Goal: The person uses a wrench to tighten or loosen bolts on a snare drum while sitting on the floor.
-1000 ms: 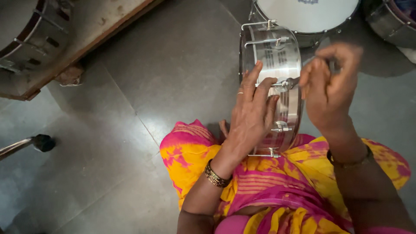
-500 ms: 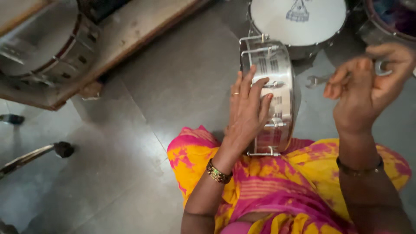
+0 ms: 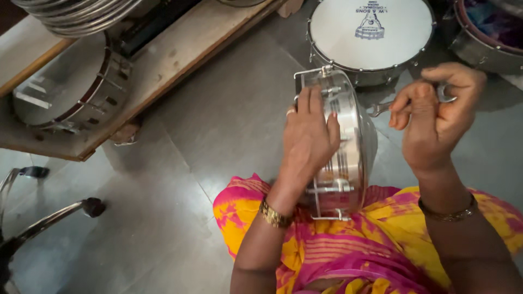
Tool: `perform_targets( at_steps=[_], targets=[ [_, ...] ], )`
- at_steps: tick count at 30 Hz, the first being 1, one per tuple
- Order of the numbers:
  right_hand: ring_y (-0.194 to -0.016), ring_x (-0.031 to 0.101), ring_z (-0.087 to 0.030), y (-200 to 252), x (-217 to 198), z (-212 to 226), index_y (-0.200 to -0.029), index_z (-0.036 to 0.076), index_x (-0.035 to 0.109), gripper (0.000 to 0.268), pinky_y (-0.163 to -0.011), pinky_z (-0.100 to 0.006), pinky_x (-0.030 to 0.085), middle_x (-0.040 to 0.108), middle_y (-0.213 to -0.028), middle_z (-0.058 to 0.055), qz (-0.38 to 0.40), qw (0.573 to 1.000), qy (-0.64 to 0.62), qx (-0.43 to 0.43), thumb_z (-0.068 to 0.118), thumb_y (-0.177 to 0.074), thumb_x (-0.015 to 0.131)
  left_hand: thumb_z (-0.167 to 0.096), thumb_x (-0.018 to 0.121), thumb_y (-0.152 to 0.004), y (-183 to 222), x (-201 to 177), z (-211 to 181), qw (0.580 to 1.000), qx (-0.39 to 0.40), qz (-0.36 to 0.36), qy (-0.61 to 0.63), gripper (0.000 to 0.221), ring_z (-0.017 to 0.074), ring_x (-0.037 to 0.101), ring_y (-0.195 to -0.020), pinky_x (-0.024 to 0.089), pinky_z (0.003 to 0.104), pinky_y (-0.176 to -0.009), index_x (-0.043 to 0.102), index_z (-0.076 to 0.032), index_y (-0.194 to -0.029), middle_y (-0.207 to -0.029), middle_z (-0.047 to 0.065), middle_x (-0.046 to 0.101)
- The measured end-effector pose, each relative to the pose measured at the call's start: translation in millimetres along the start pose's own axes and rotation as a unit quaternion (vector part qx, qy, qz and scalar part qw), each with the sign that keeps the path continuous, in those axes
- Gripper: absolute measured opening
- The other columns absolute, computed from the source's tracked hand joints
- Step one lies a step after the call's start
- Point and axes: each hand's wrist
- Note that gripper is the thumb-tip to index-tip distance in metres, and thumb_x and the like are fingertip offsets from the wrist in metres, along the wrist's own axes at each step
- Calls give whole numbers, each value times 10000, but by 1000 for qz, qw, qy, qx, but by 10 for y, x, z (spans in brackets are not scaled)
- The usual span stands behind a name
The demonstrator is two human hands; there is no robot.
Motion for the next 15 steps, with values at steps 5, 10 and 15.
perform_targets(
  at_steps=[5, 10, 15],
  targets=[
    [-541, 481, -86, 33, 168, -283, -1293, 64, 374, 116, -543, -206, 440, 588, -801, -120, -8, 998, -36, 43, 109, -1224, 455, -192, 636, -894, 265, -125, -145, 1000, -15, 1, -7, 659, 487, 563, -1148, 492, 506, -982, 443, 87, -1460, -1449, 287, 505],
    [-594, 528, -98, 156, 314, -414, -1296, 35, 390, 109, -547, -207, 449, 607, -845, -111, 47, 999, 11, 18, 44, -1216, 462, -211, 629, -919, 423, -96, -184, 999, -44, 27, 4, 649, 475, 533, -1188, 481, 522, -996, 450, 60, -1481, -1494, 270, 492],
    [-726, 612, -162, 120, 452, -465, -1279, -6, 452, 103, -635, -272, 498, 592, -921, -132, 91, 979, 176, -57, -25, -1191, 502, -357, 606, -841, 386, -49, -218, 984, 70, 89, -140, 703, 399, 517, -1422, 414, 573, -1101, 499, 14, -1429, -1534, 231, 485]
  ],
)
Point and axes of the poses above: each hand's wrist, its own y-axis away from the middle knuckle, its own x-axis out of the palm, z = x × y
